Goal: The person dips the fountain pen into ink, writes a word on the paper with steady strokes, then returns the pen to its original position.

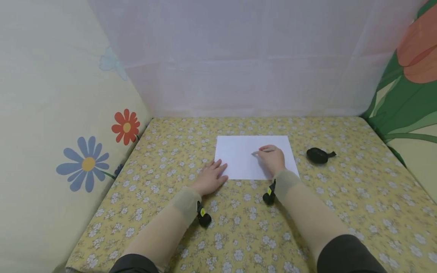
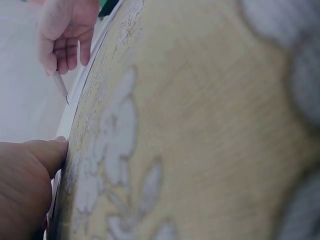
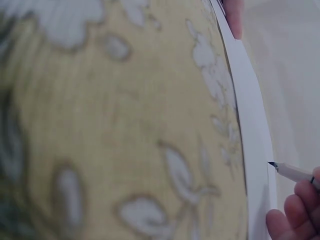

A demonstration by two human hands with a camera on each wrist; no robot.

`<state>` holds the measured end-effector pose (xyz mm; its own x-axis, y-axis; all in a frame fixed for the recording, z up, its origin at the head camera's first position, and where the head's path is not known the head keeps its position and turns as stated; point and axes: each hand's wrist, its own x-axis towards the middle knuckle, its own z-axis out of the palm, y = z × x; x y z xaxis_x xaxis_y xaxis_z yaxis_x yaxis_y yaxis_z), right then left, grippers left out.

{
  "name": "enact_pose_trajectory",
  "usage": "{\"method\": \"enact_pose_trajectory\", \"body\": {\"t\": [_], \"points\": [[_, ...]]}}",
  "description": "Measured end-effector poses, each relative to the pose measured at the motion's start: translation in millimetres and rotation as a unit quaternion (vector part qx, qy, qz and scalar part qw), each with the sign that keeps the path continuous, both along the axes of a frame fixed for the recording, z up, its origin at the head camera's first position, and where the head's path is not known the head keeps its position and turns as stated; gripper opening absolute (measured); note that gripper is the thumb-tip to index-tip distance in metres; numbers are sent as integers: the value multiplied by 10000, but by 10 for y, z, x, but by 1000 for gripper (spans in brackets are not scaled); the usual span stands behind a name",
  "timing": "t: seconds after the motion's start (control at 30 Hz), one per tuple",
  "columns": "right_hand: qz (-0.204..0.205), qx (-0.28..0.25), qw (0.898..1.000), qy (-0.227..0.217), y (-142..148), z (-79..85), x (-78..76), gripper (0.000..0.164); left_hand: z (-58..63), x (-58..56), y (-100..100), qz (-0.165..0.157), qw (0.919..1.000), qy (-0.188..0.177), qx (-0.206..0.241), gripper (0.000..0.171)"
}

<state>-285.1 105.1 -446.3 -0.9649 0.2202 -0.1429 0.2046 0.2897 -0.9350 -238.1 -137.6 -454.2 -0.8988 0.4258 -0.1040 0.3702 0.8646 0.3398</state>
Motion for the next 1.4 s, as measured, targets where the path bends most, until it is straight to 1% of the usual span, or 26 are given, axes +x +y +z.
{"method": "enact_pose_trajectory", "body": {"t": [0.17, 0.33, 0.5, 0.67, 0.83, 0.97, 1.03, 1.17, 1.3, 1.4], "points": [[-4, 74, 10000, -43, 28, 16, 1, 26, 13, 4, -2, 0, 10000, 1, -3, 54], [-22, 99, 9998, -149, 79, 7, -1, 24, 22, 12, 1, -20, 10000, 8, -20, 54], [-85, 116, 9999, -95, 133, -16, -15, 25, 27, 19, -3, -60, 10000, 53, -19, 54], [-129, 159, 9998, -51, 163, -30, -24, 26, 8, 12, -9, -57, 10000, 59, -28, 54], [-158, 158, 9997, -58, 181, -44, -19, 24, -20, -1, -9, -70, 10000, 47, -21, 54], [-92, 125, 9999, -12, 186, -45, -5, 22, -33, -7, -4, -41, 9999, 65, -68, 54], [-90, -40, 9999, 74, 176, -35, 0, 22, -36, -7, -1, -17, 9999, 61, -106, 54], [72, -255, 9993, 268, 115, 4, 13, 22, -37, -5, 3, -7, 9999, 52, -136, 54], [359, -96, 9984, 421, 33, 36, 17, 25, -36, -3, 4, 5, 9999, 54, -108, 54], [440, 95, 9978, 487, -16, 25, -4, 24, -34, 1, 3, 4, 9999, 58, -97, 54]]}}
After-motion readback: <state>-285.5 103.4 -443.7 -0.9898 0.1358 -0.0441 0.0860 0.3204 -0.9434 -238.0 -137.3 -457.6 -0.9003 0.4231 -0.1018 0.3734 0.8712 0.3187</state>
